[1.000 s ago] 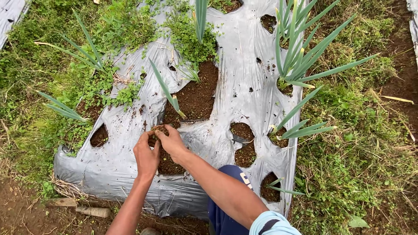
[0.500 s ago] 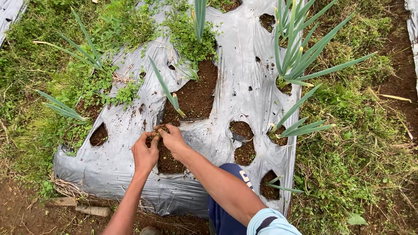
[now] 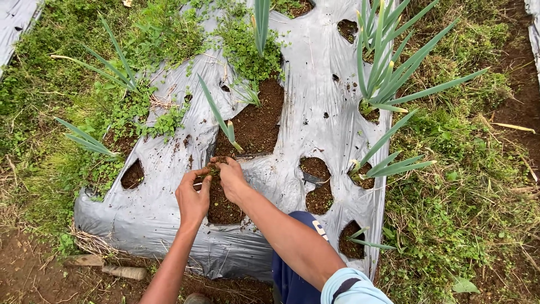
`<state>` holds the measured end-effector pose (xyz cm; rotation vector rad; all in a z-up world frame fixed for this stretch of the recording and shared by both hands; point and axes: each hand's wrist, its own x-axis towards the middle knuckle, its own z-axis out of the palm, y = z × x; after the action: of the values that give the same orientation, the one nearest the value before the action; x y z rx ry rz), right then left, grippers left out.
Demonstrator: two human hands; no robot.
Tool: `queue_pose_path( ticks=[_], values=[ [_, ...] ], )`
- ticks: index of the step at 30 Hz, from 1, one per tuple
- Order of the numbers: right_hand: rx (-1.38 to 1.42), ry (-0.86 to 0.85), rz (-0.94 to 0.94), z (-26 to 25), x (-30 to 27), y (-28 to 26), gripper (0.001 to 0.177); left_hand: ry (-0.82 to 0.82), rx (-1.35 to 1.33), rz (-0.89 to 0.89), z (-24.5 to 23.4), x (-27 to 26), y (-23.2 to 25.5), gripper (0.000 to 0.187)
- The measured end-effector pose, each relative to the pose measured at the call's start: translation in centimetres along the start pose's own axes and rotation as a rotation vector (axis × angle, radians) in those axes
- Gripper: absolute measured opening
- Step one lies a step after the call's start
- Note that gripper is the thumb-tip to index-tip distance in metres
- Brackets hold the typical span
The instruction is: The person kneels in a garden and pulls weeds by hand from around onion plants growing through plastic mulch. They then use a small hand hoe to scrape and remove weeds from the soil between the mulched rows.
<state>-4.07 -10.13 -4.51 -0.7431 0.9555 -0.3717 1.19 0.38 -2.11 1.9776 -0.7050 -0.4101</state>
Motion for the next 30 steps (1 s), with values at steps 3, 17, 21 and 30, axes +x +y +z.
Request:
queue_pose_path(
  ticks=[3, 17, 21, 30],
  values=[
    [0.017, 0.004, 0.034, 2.2, -4.9, -3.4, 0.06, -0.062, 0.031, -0.006, 0.4, -0.6, 1.7, 0.035],
    [-0.097, 0.044, -0.265, 0.2, -2.5, -2.1, 0.032, -0.005, 0.131, -0.025, 3.1, 2.1, 1.4, 0.035],
    [0.063, 0.218, -0.305, -0.4, -2.2, -2.9, 0.026, -0.05, 0.106, -0.029, 5.4, 2.5, 2.1, 0.038],
    [0.143, 0.247, -0.229, -1.2, 0.5, -0.7, 0.029, -0.01, 0.152, 0.072, 6.7, 3.7, 0.2, 0.028]
  ],
)
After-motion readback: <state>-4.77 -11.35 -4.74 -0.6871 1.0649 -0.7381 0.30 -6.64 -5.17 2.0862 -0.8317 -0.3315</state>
